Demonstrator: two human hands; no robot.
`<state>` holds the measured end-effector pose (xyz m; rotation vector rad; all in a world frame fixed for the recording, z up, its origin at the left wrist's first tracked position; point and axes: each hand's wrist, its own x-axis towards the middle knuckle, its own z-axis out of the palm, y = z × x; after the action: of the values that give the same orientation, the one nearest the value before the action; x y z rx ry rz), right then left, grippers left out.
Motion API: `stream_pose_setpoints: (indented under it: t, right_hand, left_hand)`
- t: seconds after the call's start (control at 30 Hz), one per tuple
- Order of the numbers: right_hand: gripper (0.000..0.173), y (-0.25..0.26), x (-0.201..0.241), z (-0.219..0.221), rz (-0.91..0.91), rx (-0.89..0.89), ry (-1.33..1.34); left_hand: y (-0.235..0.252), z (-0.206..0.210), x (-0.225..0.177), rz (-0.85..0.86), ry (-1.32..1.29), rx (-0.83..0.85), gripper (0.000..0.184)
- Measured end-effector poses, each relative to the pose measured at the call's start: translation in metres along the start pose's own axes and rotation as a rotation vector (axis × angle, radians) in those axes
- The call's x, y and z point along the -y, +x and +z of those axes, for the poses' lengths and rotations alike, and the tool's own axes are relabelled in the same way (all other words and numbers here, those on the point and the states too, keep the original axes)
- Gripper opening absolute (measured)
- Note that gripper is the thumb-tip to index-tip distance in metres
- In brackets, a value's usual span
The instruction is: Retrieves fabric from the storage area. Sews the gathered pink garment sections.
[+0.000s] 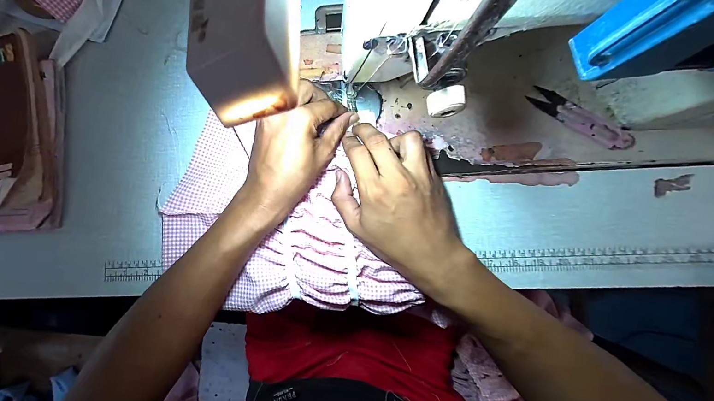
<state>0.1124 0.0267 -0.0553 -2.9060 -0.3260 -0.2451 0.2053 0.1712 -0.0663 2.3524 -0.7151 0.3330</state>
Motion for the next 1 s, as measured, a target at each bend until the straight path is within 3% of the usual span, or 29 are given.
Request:
stream_pose_setpoints:
  t: [0.4, 0.6, 0.7, 0.8, 0.87, 1.0]
  right_hand:
    - [0.048, -0.006, -0.001, 0.000, -0.003, 0.003, 0.013]
    - [0.052, -0.006, -0.007, 0.001, 0.001, 0.010, 0.102]
    - [0.050, -0.012, -0.007, -0.001, 0.011, -0.102, 0.225]
    - [0.036, -0.018, -0.007, -0.001, 0.070, -0.185, 0.228]
    - [0.039, -0.021, -0.008, -0.004, 0.150, -0.131, 0.156]
    - [0.044, -0.019, -0.018, -0.011, 0.212, -0.031, 0.077]
  left_hand:
    - [-0.004, 0.001, 0.004, 0.062, 0.006, 0.010, 0.019]
    - [-0.006, -0.002, 0.005, -0.002, -0.033, 0.004, 0.016]
    - [-0.015, -0.010, 0.004, 0.142, -0.093, -0.032, 0.017]
    - [-0.033, -0.021, 0.007, 0.309, -0.087, 0.115, 0.027]
    - [-0.040, -0.028, 0.010, 0.305, -0.013, 0.240, 0.037]
    - [-0.037, -0.034, 0.013, 0.345, 0.070, 0.303, 0.044]
